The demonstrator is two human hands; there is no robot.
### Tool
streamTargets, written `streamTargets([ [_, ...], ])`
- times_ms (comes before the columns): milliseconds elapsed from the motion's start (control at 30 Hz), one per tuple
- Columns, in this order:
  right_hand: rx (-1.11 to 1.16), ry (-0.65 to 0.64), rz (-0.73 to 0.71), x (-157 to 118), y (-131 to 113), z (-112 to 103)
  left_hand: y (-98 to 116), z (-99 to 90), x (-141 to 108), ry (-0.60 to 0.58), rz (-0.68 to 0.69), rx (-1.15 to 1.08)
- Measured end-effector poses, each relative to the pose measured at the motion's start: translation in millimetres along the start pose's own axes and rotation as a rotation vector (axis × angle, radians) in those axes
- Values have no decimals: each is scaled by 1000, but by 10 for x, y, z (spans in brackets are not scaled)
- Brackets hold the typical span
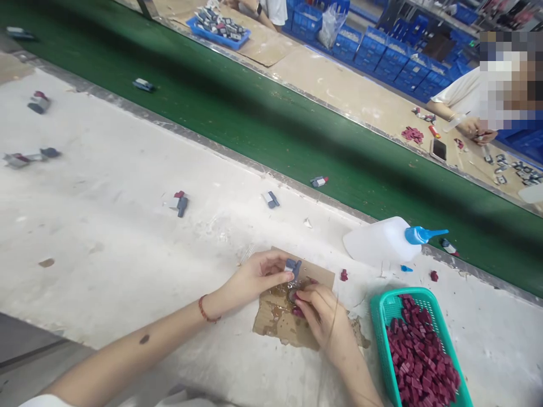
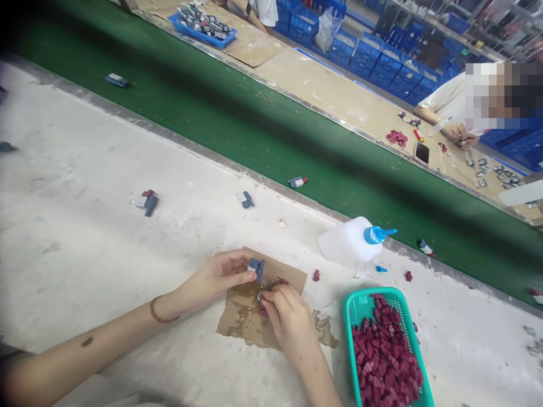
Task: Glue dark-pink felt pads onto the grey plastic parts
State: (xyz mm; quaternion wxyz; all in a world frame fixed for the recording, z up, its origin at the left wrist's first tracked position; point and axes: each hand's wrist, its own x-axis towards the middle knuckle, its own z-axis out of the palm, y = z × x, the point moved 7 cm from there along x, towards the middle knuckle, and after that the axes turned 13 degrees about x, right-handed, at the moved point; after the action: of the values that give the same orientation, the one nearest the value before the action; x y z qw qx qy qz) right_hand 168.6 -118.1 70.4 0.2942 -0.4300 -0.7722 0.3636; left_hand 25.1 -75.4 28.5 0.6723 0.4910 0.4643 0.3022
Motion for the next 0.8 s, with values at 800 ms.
streamTargets([
  [800,501,411,300,-158,303,-257,-36,85,-133,-41,57,193],
])
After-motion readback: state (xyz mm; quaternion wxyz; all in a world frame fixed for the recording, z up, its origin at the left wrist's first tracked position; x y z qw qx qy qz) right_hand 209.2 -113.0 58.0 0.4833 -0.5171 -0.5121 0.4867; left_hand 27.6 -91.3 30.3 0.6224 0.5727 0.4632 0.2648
